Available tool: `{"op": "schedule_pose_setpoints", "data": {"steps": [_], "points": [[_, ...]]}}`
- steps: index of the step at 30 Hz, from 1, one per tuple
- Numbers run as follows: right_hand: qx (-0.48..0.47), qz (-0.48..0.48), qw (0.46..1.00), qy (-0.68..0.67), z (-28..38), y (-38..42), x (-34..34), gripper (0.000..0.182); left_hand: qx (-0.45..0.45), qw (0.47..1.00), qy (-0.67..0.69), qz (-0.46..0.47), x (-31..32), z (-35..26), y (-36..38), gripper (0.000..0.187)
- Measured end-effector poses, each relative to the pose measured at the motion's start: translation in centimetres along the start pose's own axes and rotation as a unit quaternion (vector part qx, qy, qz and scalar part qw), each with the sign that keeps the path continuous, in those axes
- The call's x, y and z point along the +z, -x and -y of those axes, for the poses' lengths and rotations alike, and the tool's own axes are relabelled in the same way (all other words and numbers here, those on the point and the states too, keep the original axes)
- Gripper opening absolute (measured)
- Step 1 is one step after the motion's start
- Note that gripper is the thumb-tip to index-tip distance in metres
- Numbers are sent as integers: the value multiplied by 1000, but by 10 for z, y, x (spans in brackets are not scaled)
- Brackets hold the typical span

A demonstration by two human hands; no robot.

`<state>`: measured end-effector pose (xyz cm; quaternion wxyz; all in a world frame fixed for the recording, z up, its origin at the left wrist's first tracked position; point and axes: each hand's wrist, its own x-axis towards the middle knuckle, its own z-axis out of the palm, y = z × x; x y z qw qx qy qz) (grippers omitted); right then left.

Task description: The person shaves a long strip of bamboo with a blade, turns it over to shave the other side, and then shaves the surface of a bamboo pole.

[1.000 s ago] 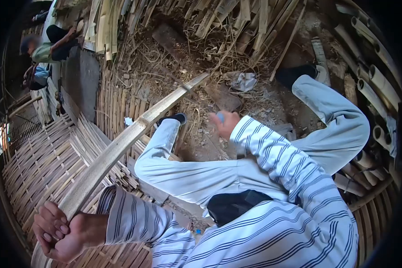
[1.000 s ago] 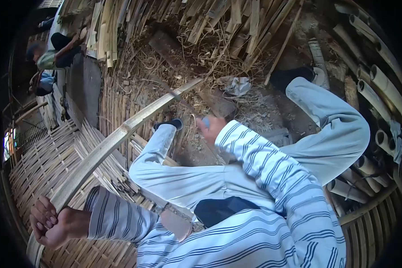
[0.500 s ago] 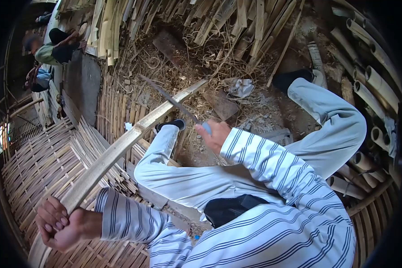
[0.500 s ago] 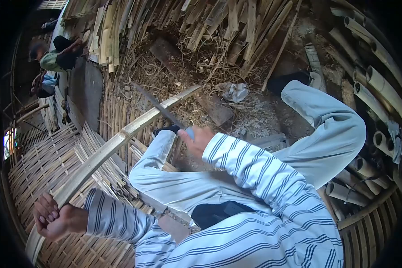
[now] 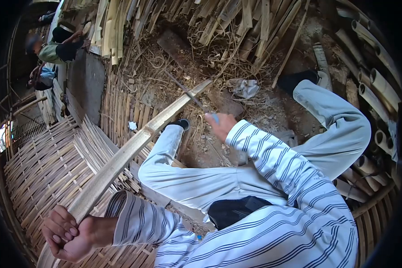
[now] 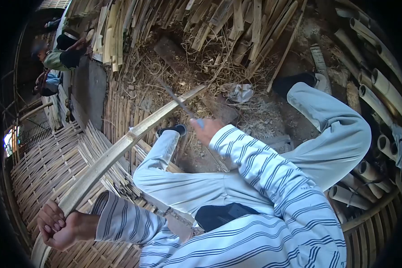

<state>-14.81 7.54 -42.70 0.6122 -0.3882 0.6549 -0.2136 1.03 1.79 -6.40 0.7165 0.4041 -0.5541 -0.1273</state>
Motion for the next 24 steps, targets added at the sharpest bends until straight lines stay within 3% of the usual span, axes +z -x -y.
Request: {"op": "schedule_pose_setpoints", "data": {"steps": [1,4,8,11,14,20,24], "points": [[-78,-55,994,-48,8,16,9,52,12,1000,-10,-11,3,3,-1,27],[-123,40,991,-34,42,52,1,52,32,998,-33,-33,19,7,3,27],[-49,-15,998,-26,-12,9,22,55,39,997,-54,-42,6,11,-3,28],[-55,-48,996,45,-21,-2,22,56,-1,999,-18,-26,-9,11,-9,29],[-56,-56,997,-10,2,17,27,57,-5,1000,0,-21,-8,6,-7,30],[-131,80,988,4,58,71,1,58,0,999,31,36,-15,13,-12,25],[-68,-45,996,20,-10,9,21,57,-10,1000,5,-21,-14,9,-9,26]]}}
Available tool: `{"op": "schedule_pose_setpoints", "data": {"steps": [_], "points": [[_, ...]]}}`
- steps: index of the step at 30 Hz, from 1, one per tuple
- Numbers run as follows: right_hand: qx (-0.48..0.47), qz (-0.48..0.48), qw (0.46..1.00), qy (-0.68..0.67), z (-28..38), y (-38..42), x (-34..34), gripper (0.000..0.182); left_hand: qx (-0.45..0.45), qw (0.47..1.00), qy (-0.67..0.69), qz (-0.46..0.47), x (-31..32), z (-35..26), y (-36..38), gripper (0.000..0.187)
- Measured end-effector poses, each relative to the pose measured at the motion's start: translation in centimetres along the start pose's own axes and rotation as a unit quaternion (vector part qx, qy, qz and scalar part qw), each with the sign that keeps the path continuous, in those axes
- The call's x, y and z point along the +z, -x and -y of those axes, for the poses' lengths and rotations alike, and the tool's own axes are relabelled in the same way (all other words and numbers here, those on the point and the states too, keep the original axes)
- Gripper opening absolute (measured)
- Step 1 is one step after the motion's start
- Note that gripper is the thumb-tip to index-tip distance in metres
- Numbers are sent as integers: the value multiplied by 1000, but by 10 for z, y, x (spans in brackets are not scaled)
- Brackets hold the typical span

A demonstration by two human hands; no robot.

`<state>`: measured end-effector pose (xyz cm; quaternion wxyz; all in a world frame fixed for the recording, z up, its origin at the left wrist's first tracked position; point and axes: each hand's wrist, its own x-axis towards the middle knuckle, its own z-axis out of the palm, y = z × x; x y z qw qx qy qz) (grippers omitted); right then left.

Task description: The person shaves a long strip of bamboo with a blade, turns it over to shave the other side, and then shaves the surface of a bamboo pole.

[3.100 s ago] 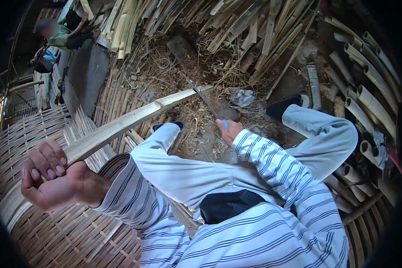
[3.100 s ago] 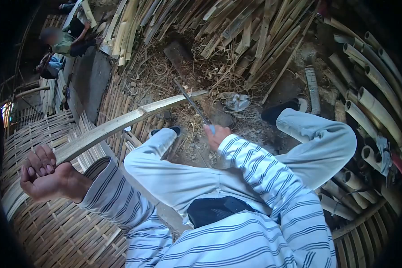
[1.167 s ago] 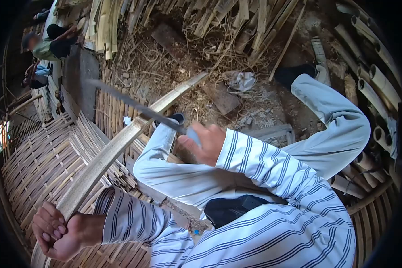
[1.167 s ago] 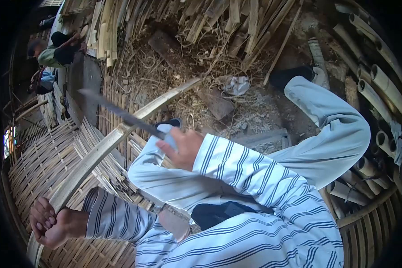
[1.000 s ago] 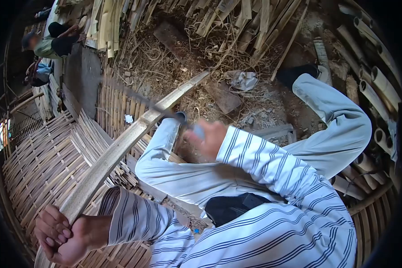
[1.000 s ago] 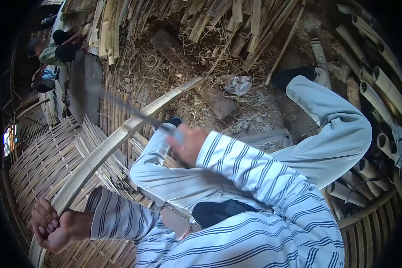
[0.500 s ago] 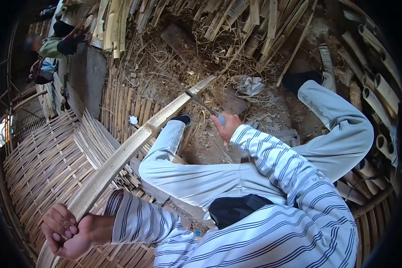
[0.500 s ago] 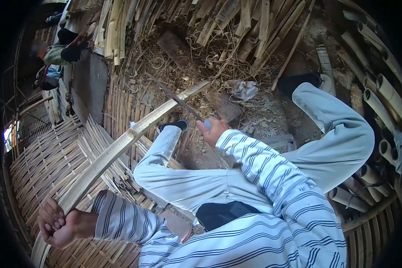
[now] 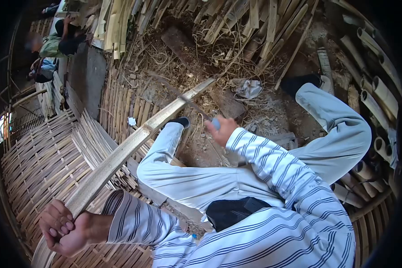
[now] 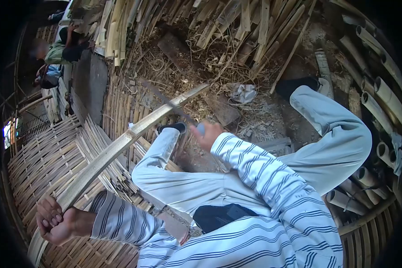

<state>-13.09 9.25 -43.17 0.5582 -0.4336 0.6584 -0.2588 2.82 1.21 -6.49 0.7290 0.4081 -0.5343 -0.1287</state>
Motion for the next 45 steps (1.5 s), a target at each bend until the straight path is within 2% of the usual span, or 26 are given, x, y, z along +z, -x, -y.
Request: {"op": "schedule_pose_setpoints", "data": {"steps": [1,3,5,9,11,12,13,15,16,18,20,23,26,27,30,31,33,34,38,39,40,41,42,45], "points": [[7,-9,1000,16,-5,-9,1,57,-8,1000,-7,-28,0,-1,3,26],[25,-26,998,47,-13,-20,1,57,-4,1000,2,-27,-3,-4,5,24],[28,34,998,-36,31,5,-21,59,1,1000,8,-20,-3,-6,8,24],[-126,55,990,-10,69,57,-26,45,1,1000,9,3,6,-4,7,25],[-147,30,989,4,56,51,-17,44,-9,999,33,38,0,-3,3,25],[-159,16,987,9,46,48,-9,44,-2,1000,17,21,2,-2,4,24],[-51,29,998,12,30,33,-6,46,8,1000,3,4,6,0,6,24],[-10,-35,998,-43,-34,-18,5,51,-5,1000,13,8,-2,-2,1,22],[3,-47,996,77,-29,-20,-7,56,-4,1000,0,-8,-1,-3,0,22],[38,49,998,-28,5,-11,-23,53,-8,999,-21,-39,3,0,1,22],[-30,-16,998,-53,20,10,-5,51,8,998,-29,-48,9,3,2,24],[-106,60,992,-15,63,40,-25,50,-6,1000,10,10,2,3,-2,25],[-84,28,996,-13,31,32,-11,50,-3,1000,7,21,-1,3,-4,24],[-15,-30,997,-72,1,15,10,51,12,1000,-26,-8,5,3,0,22],[-4,-41,997,71,-28,-20,-4,51,-25,1000,-2,-6,-3,-2,1,21],[54,55,997,-9,10,-12,-22,56,-7,999,-15,-34,-1,0,2,21],[19,28,999,24,34,18,-9,58,-6,1000,19,-18,-4,-3,3,24],[-18,63,998,0,61,37,-25,55,-4,999,41,-11,-4,0,3,25],[-98,83,991,23,61,52,-24,49,7,1000,15,-17,-2,7,2,25],[-57,60,996,-11,37,43,-13,46,8,1000,2,-25,-1,7,1,25],[21,15,1000,-14,11,27,-1,48,12,999,-5,-35,0,7,-1,24],[24,-34,999,7,-40,-4,14,53,17,995,-60,-72,3,6,2,21],[54,-10,996,72,-33,-8,-7,57,4,996,-53,-77,3,2,2,21],[38,31,997,64,-6,5,-8,58,-11,996,-37,-81,6,2,1,21]]}}
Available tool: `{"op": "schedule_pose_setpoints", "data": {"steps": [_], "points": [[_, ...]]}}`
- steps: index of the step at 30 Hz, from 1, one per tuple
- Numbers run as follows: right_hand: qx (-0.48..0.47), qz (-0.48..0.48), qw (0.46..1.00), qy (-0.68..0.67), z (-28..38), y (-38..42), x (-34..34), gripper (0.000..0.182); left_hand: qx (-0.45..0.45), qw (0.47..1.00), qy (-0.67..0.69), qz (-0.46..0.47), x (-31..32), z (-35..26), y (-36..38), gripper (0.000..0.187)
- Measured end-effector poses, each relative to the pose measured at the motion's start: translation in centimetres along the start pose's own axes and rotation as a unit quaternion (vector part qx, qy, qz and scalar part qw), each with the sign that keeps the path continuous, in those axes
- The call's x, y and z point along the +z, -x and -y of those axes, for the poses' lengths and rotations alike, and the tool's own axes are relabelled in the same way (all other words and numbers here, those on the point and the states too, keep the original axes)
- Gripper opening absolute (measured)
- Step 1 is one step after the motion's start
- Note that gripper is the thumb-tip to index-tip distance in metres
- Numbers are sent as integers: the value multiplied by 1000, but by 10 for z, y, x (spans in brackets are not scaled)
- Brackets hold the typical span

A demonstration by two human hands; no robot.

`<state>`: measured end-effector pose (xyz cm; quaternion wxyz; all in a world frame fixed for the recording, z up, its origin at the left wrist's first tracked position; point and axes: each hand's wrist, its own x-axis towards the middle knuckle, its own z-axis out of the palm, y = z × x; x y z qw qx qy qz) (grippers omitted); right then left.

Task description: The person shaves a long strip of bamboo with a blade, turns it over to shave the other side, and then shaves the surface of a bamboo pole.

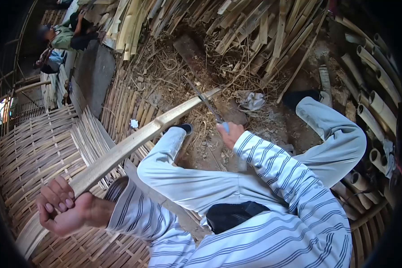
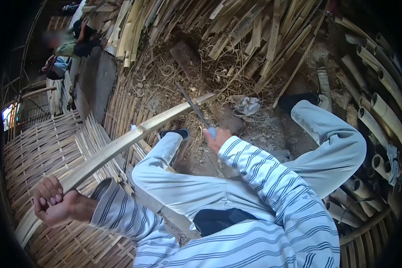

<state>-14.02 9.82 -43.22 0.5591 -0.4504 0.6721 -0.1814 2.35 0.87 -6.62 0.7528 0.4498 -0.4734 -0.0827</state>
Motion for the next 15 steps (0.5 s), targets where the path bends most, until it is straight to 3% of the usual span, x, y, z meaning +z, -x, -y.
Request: {"op": "schedule_pose_setpoints", "data": {"steps": [3,4,5,7,9,11,14,15], "points": [[-77,20,997,-24,43,41,-13,56,-30,998,45,43,-5,-4,1,22],[-72,32,997,-22,50,47,-19,55,-39,994,61,77,-8,-4,-1,23],[-66,43,997,-21,51,49,-21,55,-22,998,27,54,-6,-4,2,24],[-5,-31,999,-22,12,23,4,56,21,1000,-14,7,9,-5,13,24],[99,-18,990,98,-68,-39,23,56,8,1000,-12,3,8,-11,15,24],[3,-37,997,71,-56,-30,18,56,-20,997,63,40,5,-14,12,24],[-81,32,995,51,9,7,-6,56,10,1000,4,12,8,-10,14,24],[-91,7,996,2,19,16,0,49,25,1000,-7,3,14,-7,14,24]]}}
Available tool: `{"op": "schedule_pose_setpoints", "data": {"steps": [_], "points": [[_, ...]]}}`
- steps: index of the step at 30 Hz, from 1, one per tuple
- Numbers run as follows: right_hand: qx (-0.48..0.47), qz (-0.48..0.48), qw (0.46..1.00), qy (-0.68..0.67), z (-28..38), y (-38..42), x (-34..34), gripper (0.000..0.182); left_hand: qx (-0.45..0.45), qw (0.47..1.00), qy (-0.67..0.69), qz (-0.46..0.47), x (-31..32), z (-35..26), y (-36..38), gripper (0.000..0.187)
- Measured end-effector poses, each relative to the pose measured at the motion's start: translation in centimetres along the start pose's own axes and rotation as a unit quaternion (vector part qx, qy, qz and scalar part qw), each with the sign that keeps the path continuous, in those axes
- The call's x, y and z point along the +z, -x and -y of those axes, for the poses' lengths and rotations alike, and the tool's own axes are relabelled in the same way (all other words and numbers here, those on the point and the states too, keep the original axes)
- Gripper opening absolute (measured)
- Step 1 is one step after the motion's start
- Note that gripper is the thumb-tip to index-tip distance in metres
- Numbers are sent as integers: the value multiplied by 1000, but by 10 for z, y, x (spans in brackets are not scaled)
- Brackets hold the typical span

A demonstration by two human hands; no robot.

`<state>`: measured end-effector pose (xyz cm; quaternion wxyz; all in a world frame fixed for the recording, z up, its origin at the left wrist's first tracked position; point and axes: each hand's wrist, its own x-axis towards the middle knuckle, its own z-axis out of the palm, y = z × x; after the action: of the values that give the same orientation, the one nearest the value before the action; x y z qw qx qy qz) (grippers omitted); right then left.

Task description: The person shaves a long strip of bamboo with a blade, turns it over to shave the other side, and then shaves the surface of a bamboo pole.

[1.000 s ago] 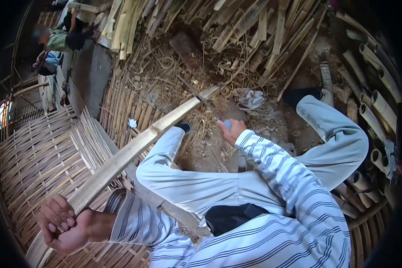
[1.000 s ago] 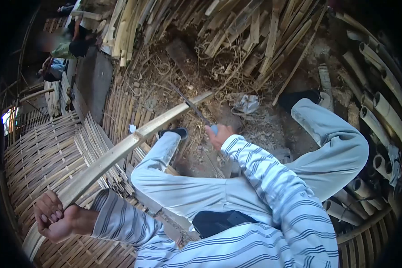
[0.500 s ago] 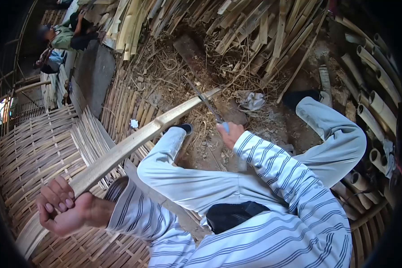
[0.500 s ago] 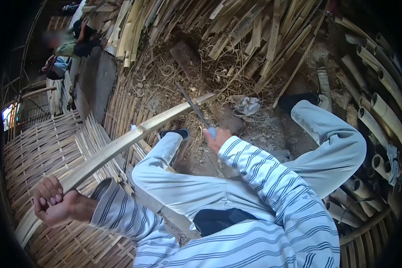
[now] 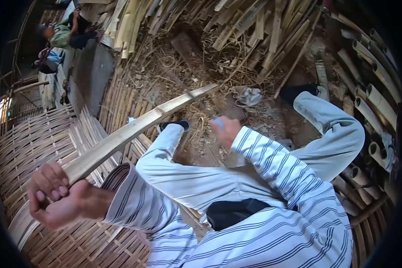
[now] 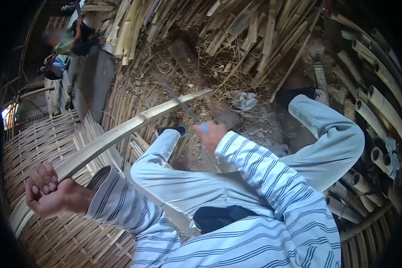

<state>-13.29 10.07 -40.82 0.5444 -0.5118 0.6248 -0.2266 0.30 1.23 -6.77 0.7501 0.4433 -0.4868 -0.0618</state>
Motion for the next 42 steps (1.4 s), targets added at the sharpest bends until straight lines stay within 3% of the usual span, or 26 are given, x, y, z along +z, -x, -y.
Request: {"op": "schedule_pose_setpoints", "data": {"steps": [4,8,10,12,13,17,20,22,25,27,31,32,34,37,40,42], "points": [[-73,-11,996,-48,27,21,-7,42,-24,993,90,75,-15,7,-12,24],[100,-23,995,5,-44,-16,19,65,-19,996,71,50,-29,14,-18,25],[176,-15,984,12,-94,-41,20,66,-22,997,70,36,-33,16,-19,25],[206,-54,975,71,-131,-42,14,67,-23,998,50,26,-32,16,-20,25],[215,-13,975,51,-136,-46,7,67,-23,998,59,29,-35,21,-26,25],[143,-47,988,41,-128,-46,16,64,-35,998,51,28,-32,38,-42,25],[203,4,979,36,-150,-50,7,66,-61,998,7,22,-28,43,-53,24],[243,-16,970,13,-195,-55,12,70,-60,998,4,27,-23,41,-51,24],[214,20,975,56,-188,-61,9,69,-48,998,3,29,-12,37,-47,24],[180,68,980,44,-123,-49,-22,67,-40,999,-2,16,-5,32,-39,24],[-70,-4,997,41,-35,-45,-42,44,-30,999,-11,32,-4,27,-33,24],[-111,-67,991,-4,-26,-47,-35,36,-23,999,-15,38,-6,26,-32,23],[-152,-74,983,-69,-3,-40,-39,29,-27,999,-13,39,-8,23,-28,23],[-121,-79,986,-83,-1,-30,-36,26,-24,999,-19,40,-4,15,-20,23],[12,-62,994,-83,-56,-42,-2,28,-20,998,-9,55,-7,15,-22,23],[53,-36,997,43,-112,-44,13,32,-15,999,-17,27,-3,18,-21,23]]}}
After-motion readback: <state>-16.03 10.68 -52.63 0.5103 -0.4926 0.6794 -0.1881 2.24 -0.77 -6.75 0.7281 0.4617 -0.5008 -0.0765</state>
